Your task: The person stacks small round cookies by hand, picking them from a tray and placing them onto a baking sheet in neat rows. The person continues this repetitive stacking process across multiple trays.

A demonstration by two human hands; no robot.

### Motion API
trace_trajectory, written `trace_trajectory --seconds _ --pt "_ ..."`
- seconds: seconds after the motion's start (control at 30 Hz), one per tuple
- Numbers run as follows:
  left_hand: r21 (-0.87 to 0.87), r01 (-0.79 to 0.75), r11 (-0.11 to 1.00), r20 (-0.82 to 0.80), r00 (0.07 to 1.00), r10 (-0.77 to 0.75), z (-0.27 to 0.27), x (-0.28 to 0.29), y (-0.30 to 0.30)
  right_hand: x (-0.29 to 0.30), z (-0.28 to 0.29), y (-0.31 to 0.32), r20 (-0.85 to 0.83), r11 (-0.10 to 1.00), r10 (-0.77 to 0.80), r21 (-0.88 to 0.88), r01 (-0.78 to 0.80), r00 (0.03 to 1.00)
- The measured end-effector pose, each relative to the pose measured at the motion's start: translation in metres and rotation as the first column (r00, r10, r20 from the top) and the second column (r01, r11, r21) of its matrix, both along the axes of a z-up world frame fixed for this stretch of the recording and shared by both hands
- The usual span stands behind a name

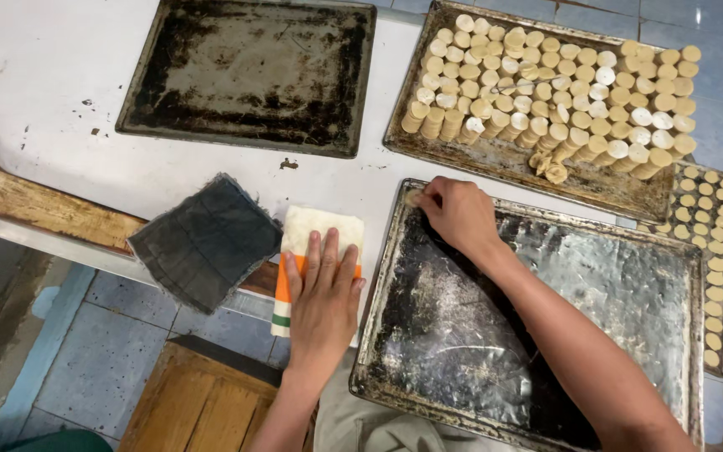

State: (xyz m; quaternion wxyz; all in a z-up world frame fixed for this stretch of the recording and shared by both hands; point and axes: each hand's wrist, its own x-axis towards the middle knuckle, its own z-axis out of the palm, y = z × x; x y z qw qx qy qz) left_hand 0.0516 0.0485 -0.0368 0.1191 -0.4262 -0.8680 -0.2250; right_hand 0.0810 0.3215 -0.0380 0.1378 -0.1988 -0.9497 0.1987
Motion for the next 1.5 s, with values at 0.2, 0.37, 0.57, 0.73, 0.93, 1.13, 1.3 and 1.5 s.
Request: trace_trajectory --seconds 0.2,0.37,0.57,0.73,0.93,1.13,1.3,1.5 --pt "-0.011 0.02 1.0 0.058 0.998 -0.019 -0.002 -0.001 0.0 0.009 0.004 0.044 0.056 0.983 -0.159 0.099 0.153 0.986" --pt "-0.003 0.019 1.0 0.067 0.998 -0.019 -0.001 -0.002 0.001 -0.003 0.008 0.085 -0.208 0.932 -0.152 0.296 0.21 0.966" --pt "0.007 0.016 1.0 0.047 0.999 -0.016 0.002 0.0 0.002 -0.037 0.002 0.074 -0.06 0.863 -0.296 0.411 0.294 0.953" --pt "0.02 0.024 1.0 0.056 0.998 -0.025 0.003 -0.001 0.001 -0.029 0.0 0.079 -0.205 0.857 -0.212 0.431 0.282 0.956" --pt "0.059 0.073 0.996 0.098 0.992 -0.079 0.005 -0.003 -0.002 -0.003 0.003 0.091 -0.212 0.963 -0.169 0.174 0.208 0.962" --pt "0.337 0.179 0.924 0.377 0.874 -0.307 0.033 -0.006 0.021 0.045 0.042 0.065 -0.12 0.967 -0.136 -0.231 0.106 0.983" --pt "0.441 0.102 0.892 0.782 0.445 -0.437 0.053 -0.005 0.072 0.082 0.062 0.004 -0.128 0.933 0.318 -0.134 -0.334 0.939" --pt "0.541 0.001 0.841 0.84 0.032 -0.541 0.034 -0.003 0.088 0.071 0.066 0.044 -0.033 0.967 0.077 -0.24 -0.082 0.997"
